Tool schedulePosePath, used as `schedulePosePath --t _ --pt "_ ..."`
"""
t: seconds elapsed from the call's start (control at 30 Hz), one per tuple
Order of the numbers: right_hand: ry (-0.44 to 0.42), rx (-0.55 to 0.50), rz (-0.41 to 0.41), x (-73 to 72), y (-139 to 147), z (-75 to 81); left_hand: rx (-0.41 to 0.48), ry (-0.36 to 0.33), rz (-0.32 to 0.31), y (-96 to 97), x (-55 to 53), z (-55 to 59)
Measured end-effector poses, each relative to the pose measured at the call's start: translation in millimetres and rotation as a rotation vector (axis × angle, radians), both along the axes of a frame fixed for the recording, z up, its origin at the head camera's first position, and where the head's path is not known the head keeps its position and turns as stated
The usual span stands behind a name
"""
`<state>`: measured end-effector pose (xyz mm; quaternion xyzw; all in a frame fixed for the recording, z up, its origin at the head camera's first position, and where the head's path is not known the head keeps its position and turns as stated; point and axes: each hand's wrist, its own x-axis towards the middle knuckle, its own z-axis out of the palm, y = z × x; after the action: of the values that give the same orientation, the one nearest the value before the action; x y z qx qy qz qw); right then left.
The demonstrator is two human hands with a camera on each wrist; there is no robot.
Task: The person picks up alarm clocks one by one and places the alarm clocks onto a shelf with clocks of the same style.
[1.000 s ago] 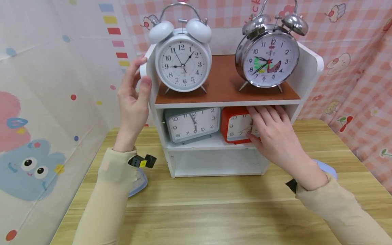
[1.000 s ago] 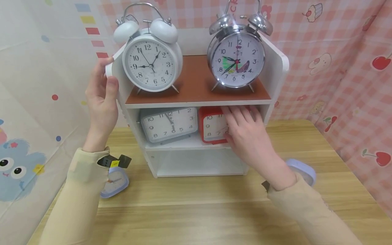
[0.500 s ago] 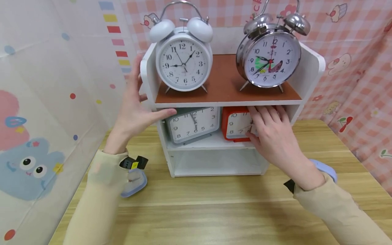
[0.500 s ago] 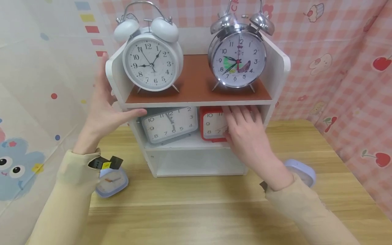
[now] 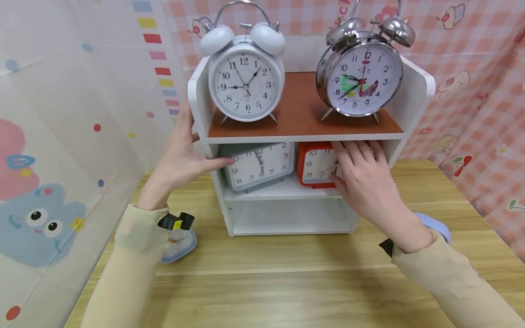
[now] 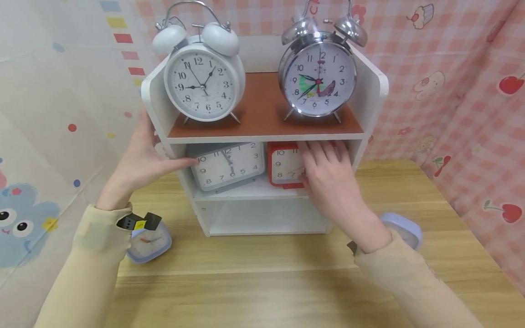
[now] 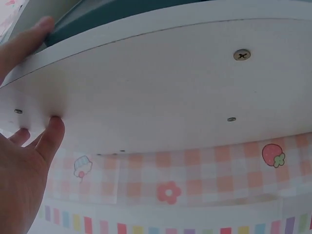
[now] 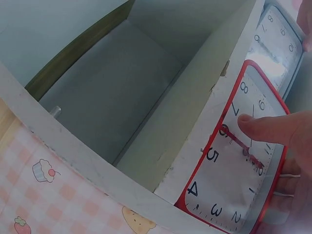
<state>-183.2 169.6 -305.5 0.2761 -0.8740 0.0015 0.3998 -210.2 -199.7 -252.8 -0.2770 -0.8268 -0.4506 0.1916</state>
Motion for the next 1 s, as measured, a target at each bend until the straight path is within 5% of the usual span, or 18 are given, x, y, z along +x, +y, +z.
schedulePosePath --t 0.57,1.0 --pt "-0.002 -0.003 -0.013 -1.8 1.0 -0.7 -0.009 0.02 0.007 2.5 -1.1 -1.9" --pt "0.067 -0.031 0.008 -6.4 4.1 -7.3 0.016 -0.034 0.019 1.0 2.2 -7.2"
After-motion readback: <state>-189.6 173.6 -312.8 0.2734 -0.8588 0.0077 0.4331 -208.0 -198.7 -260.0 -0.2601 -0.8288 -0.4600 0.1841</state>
